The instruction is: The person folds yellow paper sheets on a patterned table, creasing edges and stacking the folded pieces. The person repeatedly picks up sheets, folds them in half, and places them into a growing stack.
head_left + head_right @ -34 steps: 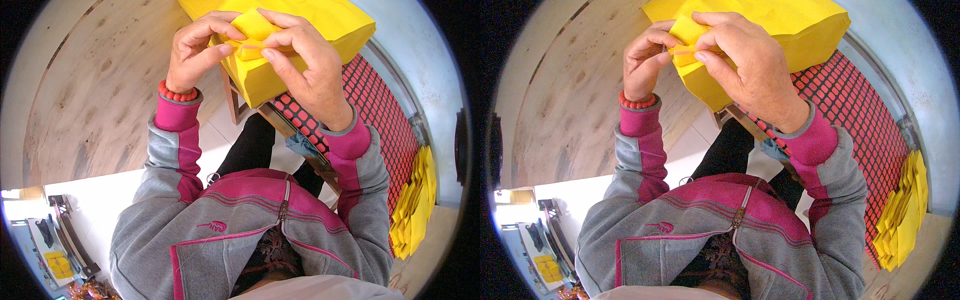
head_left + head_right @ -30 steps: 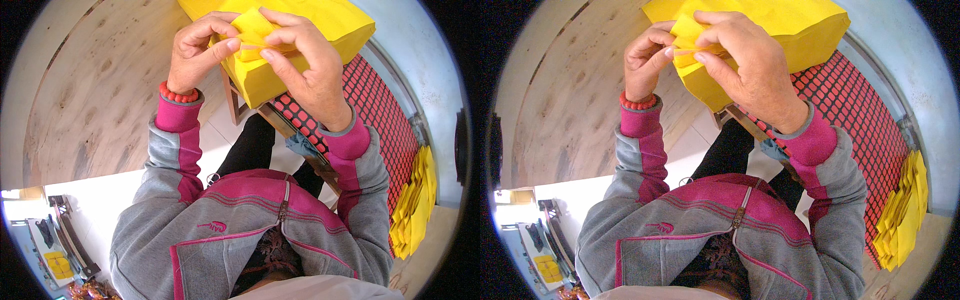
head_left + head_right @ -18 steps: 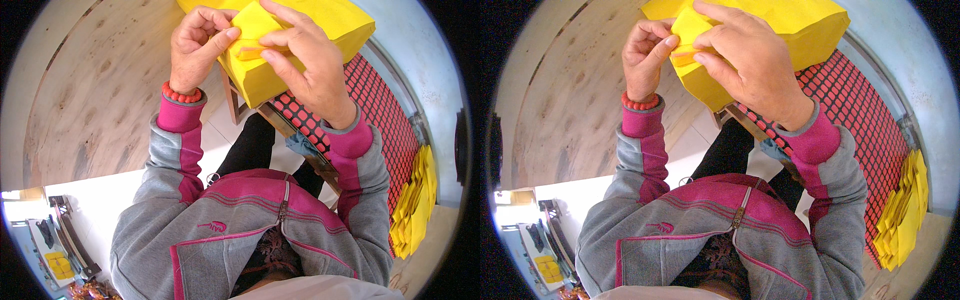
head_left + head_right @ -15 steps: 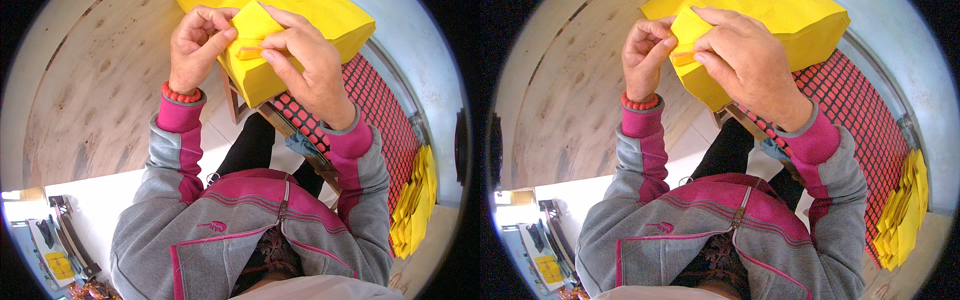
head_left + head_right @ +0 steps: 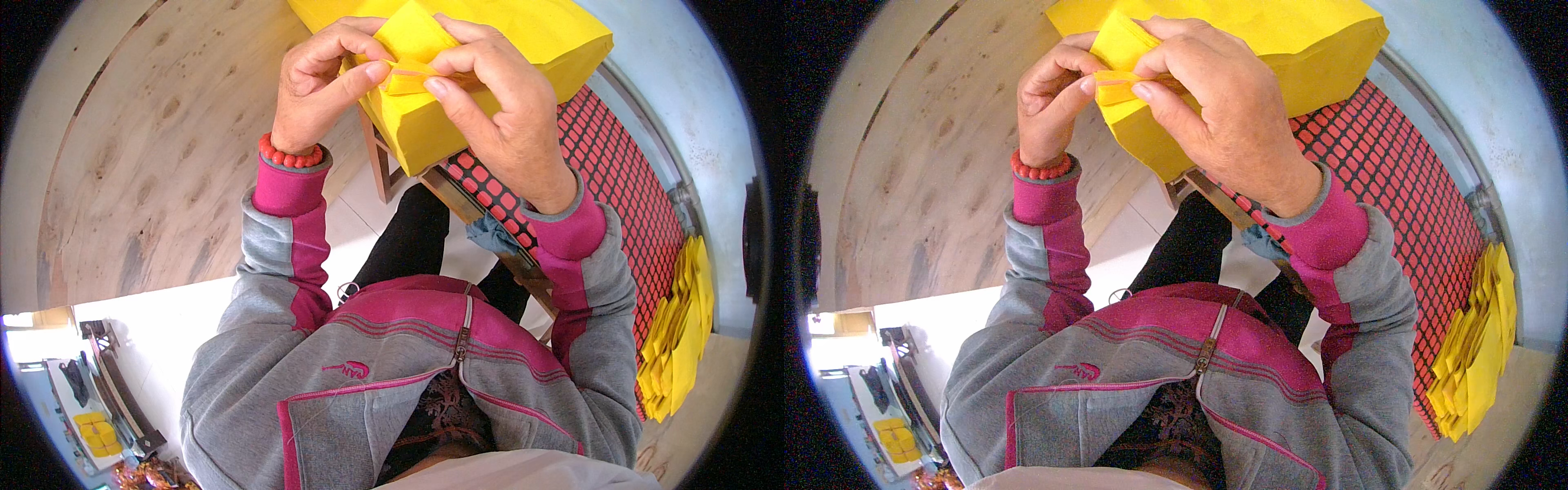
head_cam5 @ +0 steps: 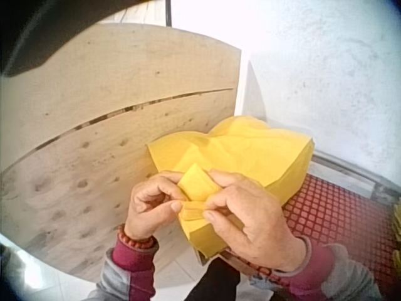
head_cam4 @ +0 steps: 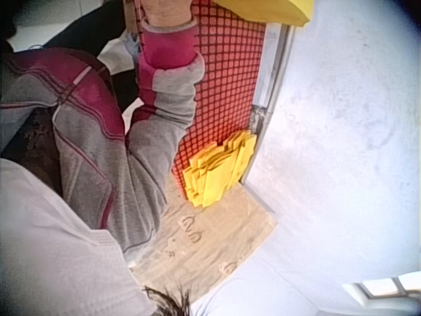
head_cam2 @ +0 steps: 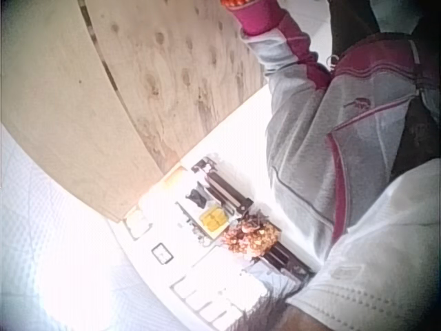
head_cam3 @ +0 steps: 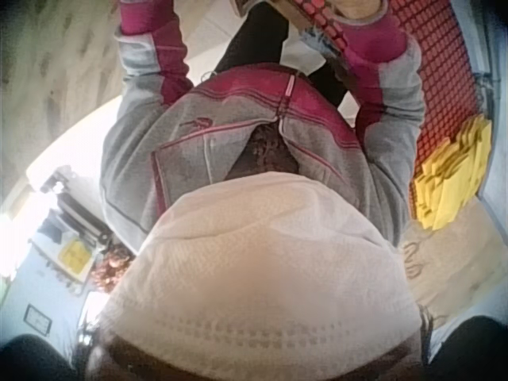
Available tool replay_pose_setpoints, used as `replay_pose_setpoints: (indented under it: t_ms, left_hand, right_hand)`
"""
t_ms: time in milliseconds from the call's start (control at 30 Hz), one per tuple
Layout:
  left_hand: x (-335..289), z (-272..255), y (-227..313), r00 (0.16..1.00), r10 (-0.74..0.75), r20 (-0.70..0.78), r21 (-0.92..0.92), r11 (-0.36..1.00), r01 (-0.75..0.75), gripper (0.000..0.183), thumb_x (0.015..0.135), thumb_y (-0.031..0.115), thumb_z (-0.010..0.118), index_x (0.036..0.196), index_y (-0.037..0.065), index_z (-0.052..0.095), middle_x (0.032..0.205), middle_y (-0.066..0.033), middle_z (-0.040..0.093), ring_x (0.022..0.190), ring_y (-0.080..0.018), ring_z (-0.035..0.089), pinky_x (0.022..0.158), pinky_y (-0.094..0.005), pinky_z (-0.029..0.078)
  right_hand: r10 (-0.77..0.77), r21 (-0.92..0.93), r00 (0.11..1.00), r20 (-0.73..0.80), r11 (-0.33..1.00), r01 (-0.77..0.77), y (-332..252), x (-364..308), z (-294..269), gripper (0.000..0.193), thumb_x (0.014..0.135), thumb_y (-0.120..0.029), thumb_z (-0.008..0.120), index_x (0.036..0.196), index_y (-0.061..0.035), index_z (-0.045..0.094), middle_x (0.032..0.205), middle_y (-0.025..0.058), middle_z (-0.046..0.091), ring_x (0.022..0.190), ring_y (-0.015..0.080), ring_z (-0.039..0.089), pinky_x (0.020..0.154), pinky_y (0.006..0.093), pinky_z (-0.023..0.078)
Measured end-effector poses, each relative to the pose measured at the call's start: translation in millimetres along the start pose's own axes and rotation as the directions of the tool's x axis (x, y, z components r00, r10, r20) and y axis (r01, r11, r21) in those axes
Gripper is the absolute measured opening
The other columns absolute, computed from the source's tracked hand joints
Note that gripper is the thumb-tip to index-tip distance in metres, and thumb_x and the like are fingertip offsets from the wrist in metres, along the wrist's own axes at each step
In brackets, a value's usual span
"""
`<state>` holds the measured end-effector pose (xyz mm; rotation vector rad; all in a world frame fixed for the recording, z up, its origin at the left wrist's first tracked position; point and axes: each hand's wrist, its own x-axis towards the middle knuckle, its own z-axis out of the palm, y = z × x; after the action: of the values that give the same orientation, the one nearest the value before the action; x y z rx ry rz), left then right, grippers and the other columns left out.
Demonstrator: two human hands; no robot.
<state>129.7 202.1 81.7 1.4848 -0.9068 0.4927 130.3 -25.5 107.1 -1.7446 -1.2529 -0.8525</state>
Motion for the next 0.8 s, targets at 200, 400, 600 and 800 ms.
replay_pose_setpoints:
  t_ms: [200,400,600,800]
  left_hand:
    - [0,5,0,0.997,-0.022,-0.069,-0.041,0.999,0.020,0.005,0.093,0.002,0.064,0.097,0.000,0.066,0.117,-0.0115,0.067,0.102,-0.0158,0.061,0.092,-0.0293,0.047]
    - [0,7,1,0.994,-0.039,-0.106,-0.113,0.993,0.027,0.005,0.094,0.002,0.064,0.098,0.000,0.066,0.113,-0.0101,0.068,0.100,-0.0143,0.062,0.090,-0.0277,0.049]
    - [0,9,0,0.991,-0.039,-0.125,-0.096,0.995,0.027,0.005,0.094,0.002,0.065,0.098,0.000,0.066,0.112,-0.0101,0.068,0.100,-0.0141,0.063,0.091,-0.0276,0.049]
    - [0,7,0,0.996,-0.014,-0.090,-0.053,0.999,0.009,0.007,0.094,0.003,0.064,0.099,-0.001,0.066,0.113,-0.0101,0.068,0.101,-0.0145,0.062,0.091,-0.0282,0.049]
  right_hand:
    - [0.064,0.091,0.995,-0.077,0.994,-0.057,-7,5,-3,0.021,0.079,-0.003,0.077,0.092,0.0005,0.060,0.122,0.0296,0.062,0.105,0.0350,0.067,0.084,0.0363,0.055]
    - [-0.075,-0.025,0.996,-0.054,0.997,0.073,-6,12,-10,0.022,0.078,-0.004,0.077,0.092,0.0006,0.060,0.122,0.0314,0.061,0.106,0.0361,0.067,0.086,0.0365,0.055]
    - [-0.173,-0.106,0.984,0.034,0.979,0.176,0,10,-10,0.017,0.083,-0.005,0.072,0.095,0.0018,0.063,0.120,0.0293,0.062,0.102,0.0351,0.066,0.089,0.0364,0.053]
    - [-0.066,-0.064,0.998,0.022,0.996,0.067,2,2,-1,0.014,0.085,-0.009,0.068,0.096,-0.0027,0.062,0.113,0.0193,0.065,0.102,0.0383,0.063,0.088,0.0431,0.050]
